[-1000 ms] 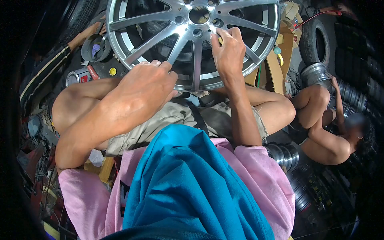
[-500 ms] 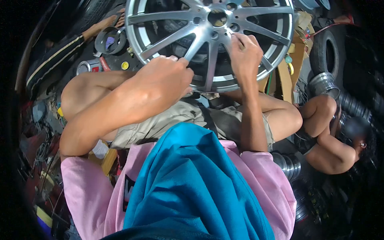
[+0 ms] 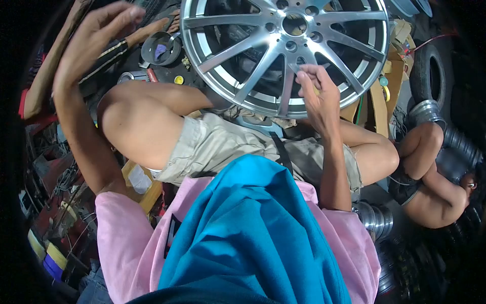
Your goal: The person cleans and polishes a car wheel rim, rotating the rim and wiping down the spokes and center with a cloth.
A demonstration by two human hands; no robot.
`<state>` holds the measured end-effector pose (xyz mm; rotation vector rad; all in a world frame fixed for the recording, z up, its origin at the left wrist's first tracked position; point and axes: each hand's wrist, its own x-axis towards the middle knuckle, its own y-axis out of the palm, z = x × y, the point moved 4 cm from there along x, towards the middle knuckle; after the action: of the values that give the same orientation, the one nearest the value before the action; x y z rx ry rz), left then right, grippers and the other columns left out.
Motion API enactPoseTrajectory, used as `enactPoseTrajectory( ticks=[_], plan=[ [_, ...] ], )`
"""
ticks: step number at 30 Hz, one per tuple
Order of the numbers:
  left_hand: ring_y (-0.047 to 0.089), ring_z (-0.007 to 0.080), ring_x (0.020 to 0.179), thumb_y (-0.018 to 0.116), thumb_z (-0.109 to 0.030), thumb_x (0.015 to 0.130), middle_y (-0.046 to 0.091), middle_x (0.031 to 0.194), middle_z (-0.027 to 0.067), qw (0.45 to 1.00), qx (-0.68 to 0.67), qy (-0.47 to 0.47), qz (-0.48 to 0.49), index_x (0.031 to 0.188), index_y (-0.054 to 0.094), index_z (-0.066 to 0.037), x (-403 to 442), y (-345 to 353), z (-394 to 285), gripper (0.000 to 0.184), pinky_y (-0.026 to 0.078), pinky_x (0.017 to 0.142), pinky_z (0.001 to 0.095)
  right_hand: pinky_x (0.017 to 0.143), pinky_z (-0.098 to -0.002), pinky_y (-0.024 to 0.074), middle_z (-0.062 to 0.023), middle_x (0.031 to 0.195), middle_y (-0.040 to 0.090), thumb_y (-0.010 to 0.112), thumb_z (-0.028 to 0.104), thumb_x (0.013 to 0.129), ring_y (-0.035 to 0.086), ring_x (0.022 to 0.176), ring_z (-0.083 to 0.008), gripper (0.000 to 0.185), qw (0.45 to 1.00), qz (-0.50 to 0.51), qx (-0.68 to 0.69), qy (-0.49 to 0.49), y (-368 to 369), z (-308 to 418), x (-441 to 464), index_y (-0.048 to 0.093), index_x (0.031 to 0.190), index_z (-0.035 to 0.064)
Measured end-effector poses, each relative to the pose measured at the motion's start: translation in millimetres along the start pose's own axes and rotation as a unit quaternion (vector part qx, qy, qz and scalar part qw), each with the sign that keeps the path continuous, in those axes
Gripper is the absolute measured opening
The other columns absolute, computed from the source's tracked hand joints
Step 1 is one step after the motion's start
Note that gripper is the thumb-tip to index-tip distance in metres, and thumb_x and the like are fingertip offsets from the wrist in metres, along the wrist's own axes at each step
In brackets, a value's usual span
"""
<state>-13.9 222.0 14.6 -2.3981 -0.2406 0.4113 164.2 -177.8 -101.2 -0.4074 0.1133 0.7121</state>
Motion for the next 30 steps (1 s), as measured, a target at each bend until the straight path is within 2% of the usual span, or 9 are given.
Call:
enactPoseTrajectory(
  ticks=[4, 9, 13, 17, 19, 21, 23, 28, 30],
  plan=[
    [0.065, 0.0088, 0.084, 0.064, -0.030, 0.103, 0.070, 0.094, 0.0021, 0.983, -0.109, -0.149, 0.007, 0.109, 0.073, -0.001, -16.3, 53.6, 88.2, 0.031, 0.053, 0.074, 0.0244, 0.069, -0.0221, 0.0487, -0.0060, 0.096, 0.071, 0.062, 0.014, 0.104, 0.059, 0.077, -0.0070, 0.021, 1.000, -0.020, -0.009, -0.015, -15.5, -16.4, -5.8, 0.066, 0.118, -0.0008],
    [0.067, 0.0224, 0.088, 0.068, -0.024, 0.095, 0.070, 0.094, 0.0110, 0.979, -0.144, -0.146, 0.002, 0.102, 0.076, -0.001, -31.2, 203.7, 208.2, 0.026, 0.055, 0.079, 0.0361, 0.075, -0.0243, 0.0530, -0.0047, 0.099, 0.071, 0.062, 0.013, 0.105, 0.064, 0.084, -0.0094, 0.021, 0.989, -0.088, -0.107, -0.056, -67.8, 1.5, -2.5, 0.068, 0.119, -0.0008],
    [0.068, 0.0336, 0.097, 0.072, -0.027, 0.089, 0.071, 0.100, 0.0199, 0.970, -0.128, -0.204, -0.023, 0.101, 0.076, 0.000, -61.3, 253.5, 241.4, 0.030, 0.055, 0.086, 0.0434, 0.066, -0.0206, 0.0469, 0.0002, 0.099, 0.066, 0.058, 0.016, 0.108, 0.056, 0.078, -0.0048, 0.023, 0.937, -0.167, -0.284, -0.116, -177.6, -6.0, -7.5, 0.067, 0.123, 0.0006],
    [0.070, 0.0448, 0.107, 0.075, -0.029, 0.084, 0.072, 0.106, 0.0289, 0.960, -0.050, -0.274, -0.031, 0.099, 0.076, 0.001, -103.9, 289.8, 268.3, 0.034, 0.056, 0.093, 0.0508, 0.070, -0.0280, 0.0499, -0.0092, 0.100, 0.069, 0.058, 0.021, 0.107, 0.061, 0.079, -0.0159, 0.029, 0.916, -0.202, -0.346, -0.034, -331.7, -71.8, -19.8, 0.067, 0.124, -0.0003],
    [0.072, 0.0423, 0.102, 0.077, -0.029, 0.081, 0.074, 0.104, 0.0259, 0.939, -0.012, -0.344, -0.001, 0.100, 0.078, -0.004, -130.3, 312.1, 270.5, 0.032, 0.057, 0.090, 0.0497, 0.075, -0.0312, 0.0512, -0.0142, 0.103, 0.070, 0.056, 0.024, 0.106, 0.064, 0.083, -0.0217, 0.033, 0.904, -0.187, -0.383, -0.020, -411.2, -117.6, -20.8, 0.066, 0.123, -0.0020],
    [0.072, 0.0422, 0.099, 0.078, -0.028, 0.080, 0.074, 0.099, 0.0249, 0.909, -0.108, -0.395, -0.080, 0.096, 0.079, -0.005, -149.1, 330.1, 267.8, 0.028, 0.057, 0.088, 0.0496, 0.074, -0.0316, 0.0510, -0.0115, 0.097, 0.069, 0.058, 0.025, 0.106, 0.062, 0.082, -0.0206, 0.031, 0.925, -0.195, -0.326, 0.030, -439.3, -166.2, -21.5, 0.067, 0.117, -0.0018],
    [0.073, 0.0425, 0.097, 0.077, -0.027, 0.080, 0.074, 0.096, 0.0247, 0.889, -0.119, -0.415, -0.150, 0.093, 0.079, -0.004, -153.6, 345.7, 272.6, 0.026, 0.057, 0.087, 0.0497, 0.072, -0.0325, 0.0507, -0.0062, 0.086, 0.067, 0.062, 0.027, 0.105, 0.060, 0.079, -0.0183, 0.030, 0.942, -0.228, -0.202, 0.140, -458.6, -198.5, -28.3, 0.068, 0.105, -0.0016],
    [0.073, 0.0433, 0.088, 0.071, -0.024, 0.083, 0.073, 0.088, 0.0253, 0.861, -0.112, -0.395, -0.299, 0.087, 0.079, -0.003, -116.8, 371.3, 295.1, 0.022, 0.057, 0.084, 0.0499, 0.066, -0.0292, 0.0493, -0.0038, 0.085, 0.066, 0.064, 0.027, 0.104, 0.057, 0.073, -0.0128, 0.027, 0.925, -0.201, -0.322, 0.032, -391.5, -145.9, -23.4, 0.070, 0.105, 0.0002],
    [0.073, 0.0430, 0.087, 0.070, -0.023, 0.083, 0.073, 0.088, 0.0252, 0.871, -0.120, -0.365, -0.306, 0.087, 0.078, -0.003, -91.8, 379.9, 296.2, 0.022, 0.057, 0.083, 0.0497, 0.062, -0.0256, 0.0485, 0.0000, 0.085, 0.067, 0.064, 0.024, 0.104, 0.057, 0.071, -0.0074, 0.023, 0.920, -0.205, -0.319, 0.103, -370.7, -130.2, -27.2, 0.072, 0.108, 0.0027]
  ],
)
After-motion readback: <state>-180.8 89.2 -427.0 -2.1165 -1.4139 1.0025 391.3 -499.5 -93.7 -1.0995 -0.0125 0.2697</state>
